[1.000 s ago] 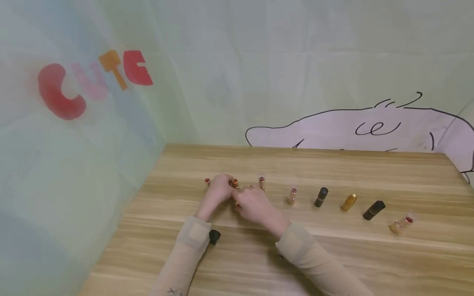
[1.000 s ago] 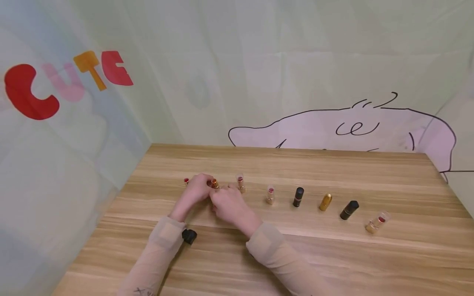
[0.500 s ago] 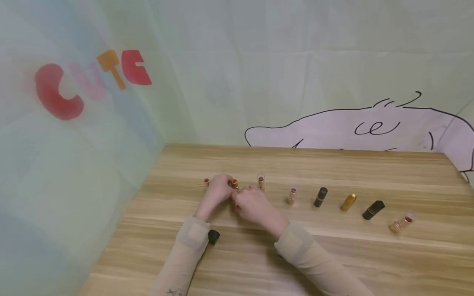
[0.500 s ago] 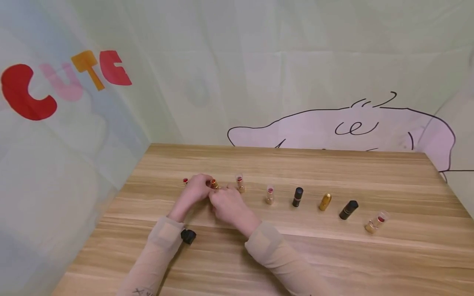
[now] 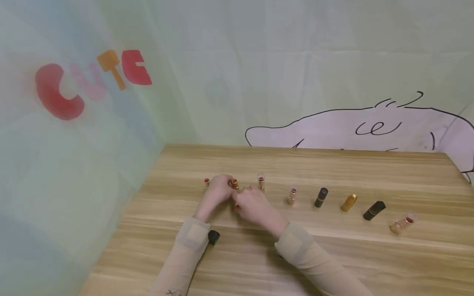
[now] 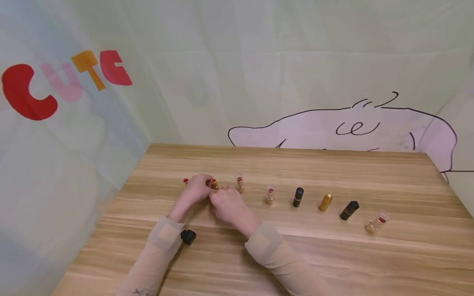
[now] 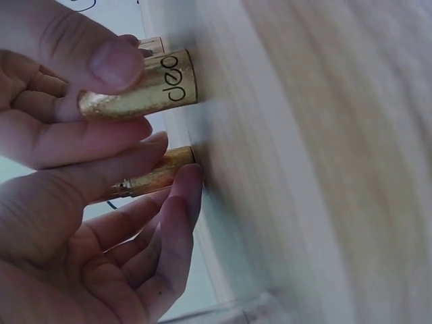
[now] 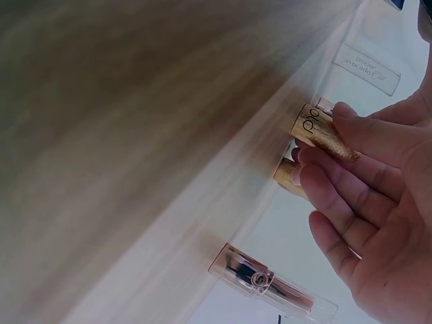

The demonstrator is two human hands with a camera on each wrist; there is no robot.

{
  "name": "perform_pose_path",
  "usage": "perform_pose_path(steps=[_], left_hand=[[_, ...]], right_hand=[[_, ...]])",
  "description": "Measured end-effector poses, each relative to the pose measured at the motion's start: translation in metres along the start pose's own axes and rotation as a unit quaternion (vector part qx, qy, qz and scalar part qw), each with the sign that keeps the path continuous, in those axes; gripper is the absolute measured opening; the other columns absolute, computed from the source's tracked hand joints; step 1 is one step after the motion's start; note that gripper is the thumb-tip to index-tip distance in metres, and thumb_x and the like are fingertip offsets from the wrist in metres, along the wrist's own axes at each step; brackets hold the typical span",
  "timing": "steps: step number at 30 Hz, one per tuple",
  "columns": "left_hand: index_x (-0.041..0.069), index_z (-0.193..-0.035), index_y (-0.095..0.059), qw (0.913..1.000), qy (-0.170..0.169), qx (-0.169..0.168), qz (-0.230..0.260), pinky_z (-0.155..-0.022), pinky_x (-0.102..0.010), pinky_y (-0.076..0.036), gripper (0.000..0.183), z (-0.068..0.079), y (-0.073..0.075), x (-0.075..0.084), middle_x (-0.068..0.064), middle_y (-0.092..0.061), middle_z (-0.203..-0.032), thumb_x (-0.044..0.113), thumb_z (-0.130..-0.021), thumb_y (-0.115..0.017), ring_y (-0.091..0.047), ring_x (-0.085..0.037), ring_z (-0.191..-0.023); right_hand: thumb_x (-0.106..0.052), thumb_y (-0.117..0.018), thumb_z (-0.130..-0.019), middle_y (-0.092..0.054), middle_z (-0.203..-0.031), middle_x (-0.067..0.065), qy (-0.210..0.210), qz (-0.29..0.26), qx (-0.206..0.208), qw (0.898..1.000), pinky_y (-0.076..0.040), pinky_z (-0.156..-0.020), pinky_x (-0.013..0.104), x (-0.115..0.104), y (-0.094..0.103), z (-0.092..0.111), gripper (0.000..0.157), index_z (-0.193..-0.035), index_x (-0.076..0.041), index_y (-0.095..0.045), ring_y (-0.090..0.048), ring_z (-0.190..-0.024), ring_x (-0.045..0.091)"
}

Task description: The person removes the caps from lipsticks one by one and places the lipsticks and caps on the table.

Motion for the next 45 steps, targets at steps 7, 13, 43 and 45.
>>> perform_pose_path(steps=[7, 13, 43, 45], left_hand=[[0.006, -0.088, -0.068, 1.0000, 0.007, 0.000, 0.000, -0.059, -0.024, -0.040, 0.017, 0.001, 0.000, 0.002, -0.007, -0.064, -0.079, 0.002, -0.072, -0.068, -0.054, -0.018, -0.069], [0.006, -0.089, -0.068, 1.0000, 0.003, 0.001, -0.001, -0.059, -0.024, -0.039, 0.018, 0.003, 0.001, 0.001, -0.007, -0.064, -0.079, 0.002, -0.071, -0.068, -0.053, -0.017, -0.068], [0.007, -0.117, -0.065, 0.9988, -0.043, 0.017, -0.018, -0.092, -0.043, -0.050, 0.034, 0.009, 0.003, 0.012, -0.011, -0.068, -0.113, 0.011, -0.083, -0.068, -0.063, -0.026, -0.104], [0.008, -0.117, -0.064, 0.9983, -0.050, 0.020, -0.020, -0.092, -0.042, -0.050, 0.035, 0.010, 0.003, 0.014, -0.011, -0.067, -0.114, 0.014, -0.083, -0.070, -0.062, -0.025, -0.104]], right_hand=[[-0.024, -0.075, -0.079, -0.072, -0.093, 0.000, -0.004, 0.000, 0.000, 1.000, -0.044, -0.074, 0.034, 0.001, 0.000, 0.001, 0.021, -0.093, -0.012, -0.066, -0.065, -0.079, 0.016], [-0.025, -0.075, -0.078, -0.072, -0.091, 0.000, -0.001, 0.004, 0.003, 1.000, -0.044, -0.074, 0.036, 0.001, -0.001, 0.001, 0.020, -0.092, -0.012, -0.066, -0.065, -0.079, 0.018], [-0.032, -0.072, -0.083, -0.072, -0.100, 0.001, -0.031, -0.003, 0.001, 1.000, -0.044, -0.095, 0.046, 0.006, 0.020, 0.011, 0.027, -0.104, -0.015, -0.069, -0.063, -0.092, 0.021], [-0.033, -0.073, -0.083, -0.072, -0.100, 0.001, -0.035, -0.010, 0.003, 0.999, -0.043, -0.099, 0.048, 0.007, 0.024, 0.012, 0.029, -0.105, -0.015, -0.069, -0.063, -0.093, 0.022]])
Point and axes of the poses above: each hand's wrist, its own z-axis away from the middle knuckle, its own y-axis out of the back of the hand, x = y × z, the point moved 2 cm from there along -z, towards the middle knuckle
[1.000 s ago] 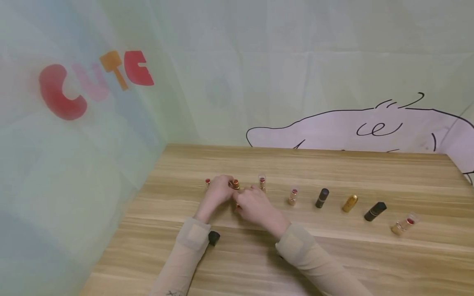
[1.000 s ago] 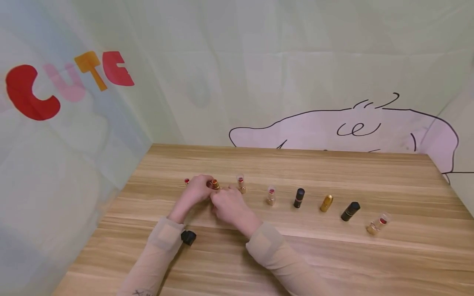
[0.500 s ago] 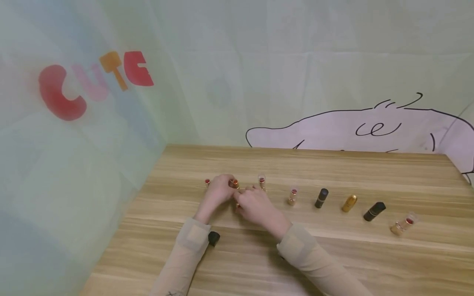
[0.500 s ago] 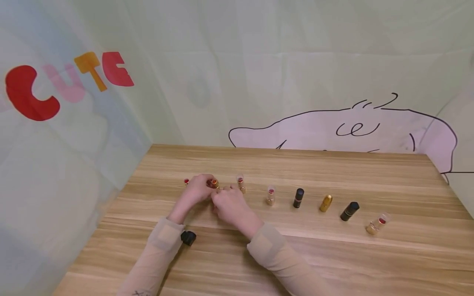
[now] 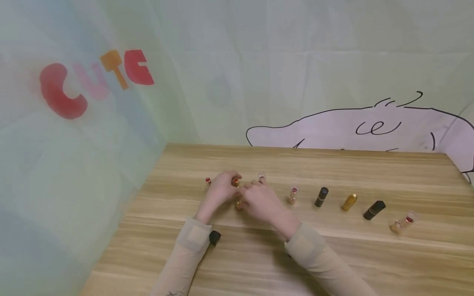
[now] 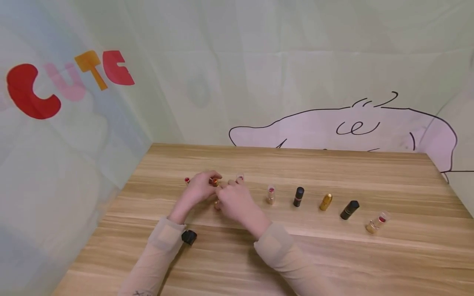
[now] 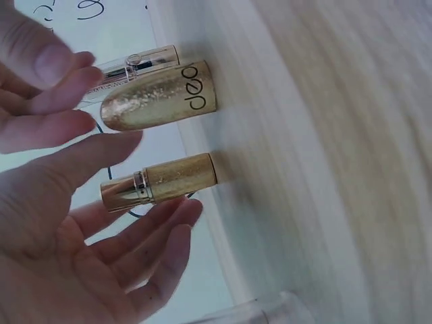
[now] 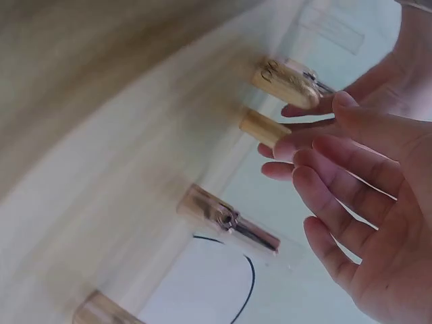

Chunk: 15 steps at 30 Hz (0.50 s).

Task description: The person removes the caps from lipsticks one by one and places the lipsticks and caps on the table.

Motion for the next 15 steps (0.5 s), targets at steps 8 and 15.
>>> perform_pose_path(steps=[8, 15], left_hand=[[0.009, -0.118, -0.063, 0.9989, -0.041, 0.021, -0.006, -0.088, -0.040, -0.052, 0.042, 0.004, 0.002, 0.005, -0.010, -0.066, -0.118, 0.032, -0.084, -0.072, -0.063, -0.024, -0.102], [0.010, -0.118, -0.065, 0.9976, -0.060, 0.032, 0.018, -0.088, -0.040, -0.052, 0.044, 0.007, 0.005, 0.015, -0.008, -0.066, -0.116, 0.036, -0.083, -0.073, -0.062, -0.024, -0.104]], right_hand=[[-0.025, -0.075, -0.081, -0.071, -0.089, 0.002, 0.000, -0.028, 0.035, 0.999, -0.047, -0.085, 0.044, 0.014, 0.023, 0.003, 0.021, -0.095, -0.011, -0.069, -0.063, -0.085, 0.022], [-0.020, -0.073, -0.084, -0.068, -0.082, 0.004, -0.053, -0.081, 0.073, 0.993, -0.047, -0.081, 0.045, 0.040, 0.047, 0.003, 0.019, -0.096, -0.007, -0.069, -0.062, -0.078, 0.019]])
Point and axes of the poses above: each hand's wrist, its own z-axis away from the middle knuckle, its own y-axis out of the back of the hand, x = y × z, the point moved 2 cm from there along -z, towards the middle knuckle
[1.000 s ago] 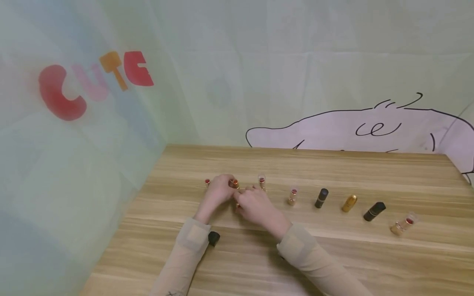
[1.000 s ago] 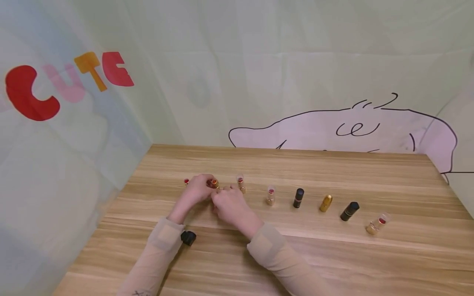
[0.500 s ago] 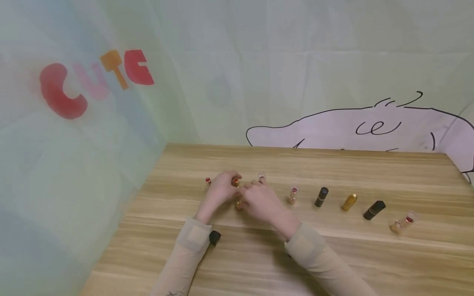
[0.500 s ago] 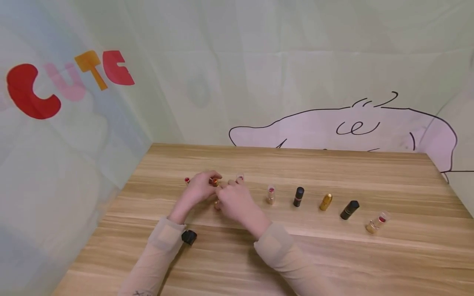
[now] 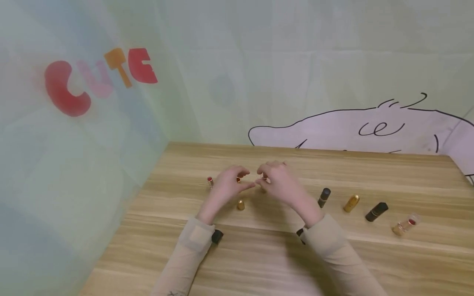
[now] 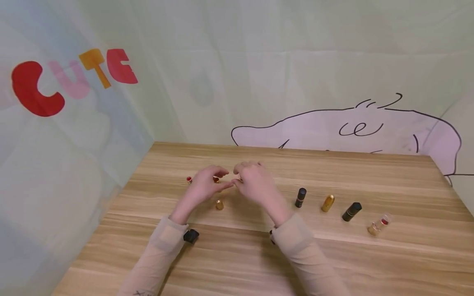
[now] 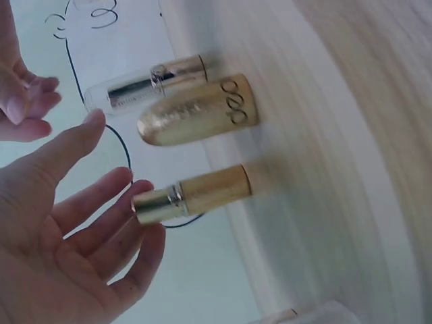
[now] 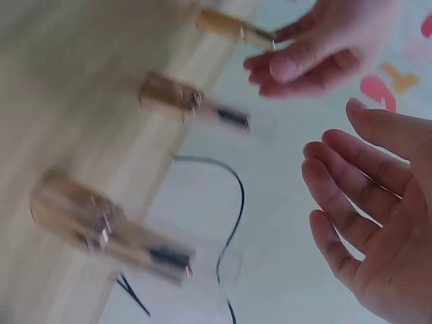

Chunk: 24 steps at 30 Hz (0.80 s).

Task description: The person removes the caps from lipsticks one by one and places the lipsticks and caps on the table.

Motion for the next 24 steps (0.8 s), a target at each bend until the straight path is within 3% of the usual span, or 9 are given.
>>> perform_pose_path(steps=[6, 10, 15, 18, 24], left_hand=[[0.008, -0.120, -0.064, 0.9993, -0.034, 0.015, 0.000, -0.094, -0.041, -0.050, 0.047, 0.003, -0.004, 0.016, -0.008, -0.065, -0.120, 0.035, -0.083, -0.073, -0.061, -0.025, -0.112], [0.004, -0.118, -0.064, 0.9981, -0.051, 0.034, 0.001, -0.088, -0.040, -0.051, 0.044, 0.005, -0.009, 0.027, -0.013, -0.065, -0.114, 0.027, -0.083, -0.074, -0.062, -0.027, -0.105], [0.000, -0.116, -0.063, 0.9989, -0.018, 0.041, 0.011, -0.075, -0.035, -0.053, 0.045, 0.008, -0.016, 0.037, -0.016, -0.065, -0.105, 0.022, -0.079, -0.078, -0.063, -0.025, -0.086], [-0.003, -0.115, -0.063, 0.9991, 0.005, 0.039, 0.018, -0.073, -0.034, -0.053, 0.046, 0.008, -0.022, 0.040, -0.017, -0.066, -0.102, 0.019, -0.077, -0.078, -0.063, -0.025, -0.085], [-0.008, -0.112, -0.062, 0.9993, 0.019, 0.027, 0.014, -0.091, -0.047, -0.049, 0.045, 0.004, -0.034, 0.038, -0.022, -0.067, -0.101, 0.014, -0.076, -0.077, -0.064, -0.032, -0.093]], right_hand=[[-0.021, -0.074, -0.083, -0.071, -0.087, 0.005, -0.009, 0.015, 0.022, 1.000, -0.049, -0.082, 0.044, 0.013, 0.013, -0.001, 0.020, -0.096, -0.007, -0.070, -0.066, -0.083, 0.022], [-0.023, -0.074, -0.083, -0.071, -0.091, 0.004, -0.011, 0.028, 0.010, 0.999, -0.047, -0.086, 0.045, 0.017, 0.014, -0.002, 0.022, -0.098, -0.008, -0.069, -0.065, -0.089, 0.023], [-0.026, -0.075, -0.082, -0.071, -0.100, 0.006, -0.015, 0.044, -0.012, 0.999, -0.044, -0.094, 0.048, 0.018, 0.010, -0.004, 0.026, -0.101, -0.009, -0.069, -0.064, -0.099, 0.028], [-0.026, -0.075, -0.082, -0.070, -0.103, 0.006, -0.021, 0.050, -0.029, 0.998, -0.043, -0.099, 0.051, 0.017, 0.007, -0.005, 0.028, -0.104, -0.009, -0.069, -0.063, -0.105, 0.030], [-0.021, -0.073, -0.083, -0.068, -0.106, 0.009, -0.029, 0.039, -0.054, 0.997, -0.045, -0.095, 0.053, 0.017, 0.001, -0.007, 0.029, -0.107, -0.007, -0.067, -0.062, -0.106, 0.031]])
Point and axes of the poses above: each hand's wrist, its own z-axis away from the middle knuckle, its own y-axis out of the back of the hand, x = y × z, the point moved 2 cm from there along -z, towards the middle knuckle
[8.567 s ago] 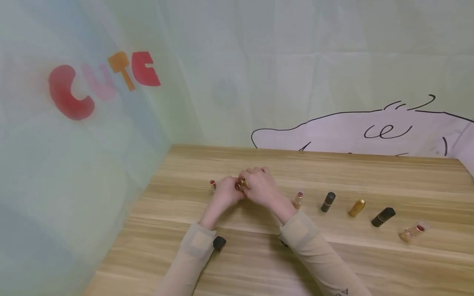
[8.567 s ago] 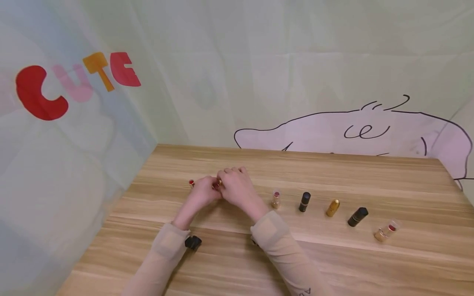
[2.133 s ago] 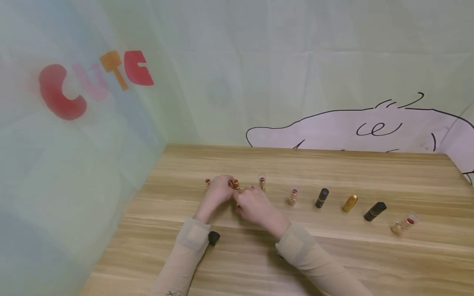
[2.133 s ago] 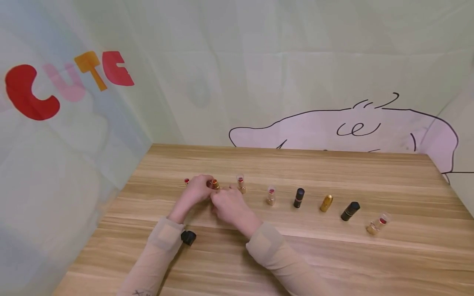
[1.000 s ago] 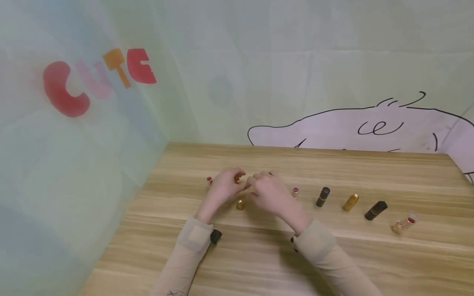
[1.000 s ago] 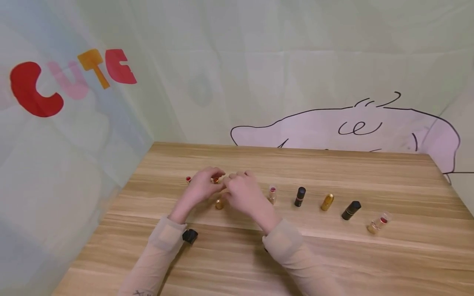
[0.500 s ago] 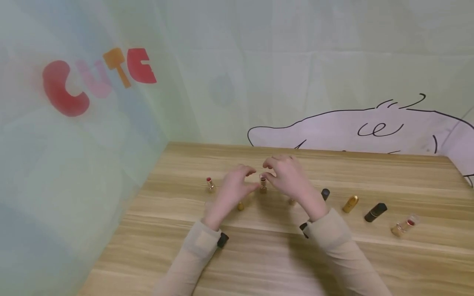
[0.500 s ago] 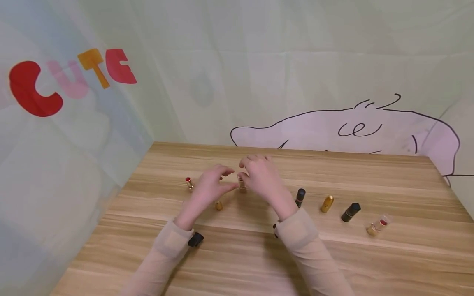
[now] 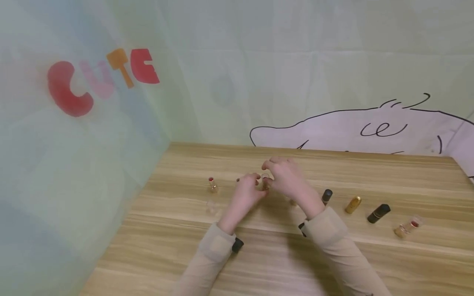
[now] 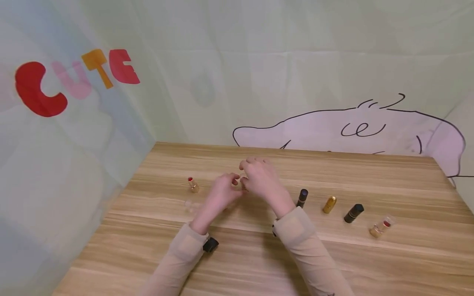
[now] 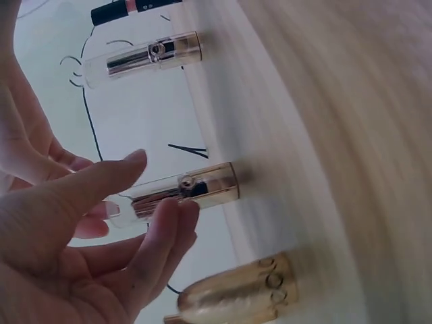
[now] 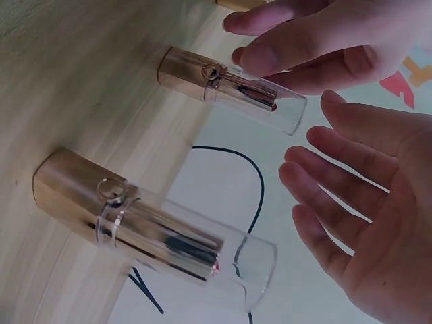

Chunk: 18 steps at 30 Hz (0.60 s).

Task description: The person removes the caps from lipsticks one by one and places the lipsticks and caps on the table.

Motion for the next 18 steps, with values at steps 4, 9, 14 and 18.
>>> perform_pose_path(steps=[4, 9, 14, 18], left_hand=[[-0.006, -0.106, -0.064, 0.9997, 0.009, 0.000, -0.024, -0.080, -0.040, -0.049, 0.038, -0.004, -0.006, -0.003, -0.014, -0.067, -0.084, 0.014, -0.076, -0.077, -0.061, -0.023, -0.074], [-0.002, -0.089, -0.065, 0.9992, 0.011, 0.009, -0.037, -0.053, -0.025, -0.035, 0.023, -0.007, -0.012, -0.005, -0.009, -0.063, -0.072, 0.011, -0.073, -0.076, -0.045, -0.015, -0.059], [0.002, -0.077, -0.063, 0.9990, 0.016, 0.017, -0.037, -0.051, -0.025, -0.034, 0.014, -0.008, -0.017, -0.003, -0.009, -0.062, -0.070, 0.006, -0.070, -0.073, -0.044, -0.016, -0.058], [0.004, -0.072, -0.061, 0.9981, 0.004, 0.022, -0.058, -0.051, -0.026, -0.035, 0.011, -0.012, -0.020, -0.002, -0.007, -0.061, -0.066, 0.007, -0.070, -0.072, -0.043, -0.015, -0.057]], right_hand=[[-0.019, -0.073, -0.083, -0.068, -0.104, 0.009, 0.006, 0.006, 0.000, 1.000, -0.049, -0.089, 0.048, 0.001, -0.005, -0.001, 0.028, -0.107, -0.007, -0.068, -0.062, -0.102, 0.029], [-0.018, -0.072, -0.083, -0.068, -0.102, 0.009, 0.014, 0.004, -0.001, 1.000, -0.051, -0.081, 0.043, 0.002, -0.010, -0.001, 0.027, -0.106, -0.006, -0.068, -0.063, -0.095, 0.027], [-0.016, -0.071, -0.083, -0.067, -0.102, 0.010, 0.018, -0.007, -0.002, 1.000, -0.052, -0.082, 0.042, 0.003, -0.014, -0.002, 0.026, -0.106, -0.004, -0.067, -0.064, -0.095, 0.028], [-0.013, -0.070, -0.083, -0.067, -0.100, 0.011, 0.026, -0.010, 0.001, 1.000, -0.053, -0.082, 0.042, 0.003, -0.018, -0.003, 0.024, -0.104, -0.002, -0.067, -0.065, -0.095, 0.028]])
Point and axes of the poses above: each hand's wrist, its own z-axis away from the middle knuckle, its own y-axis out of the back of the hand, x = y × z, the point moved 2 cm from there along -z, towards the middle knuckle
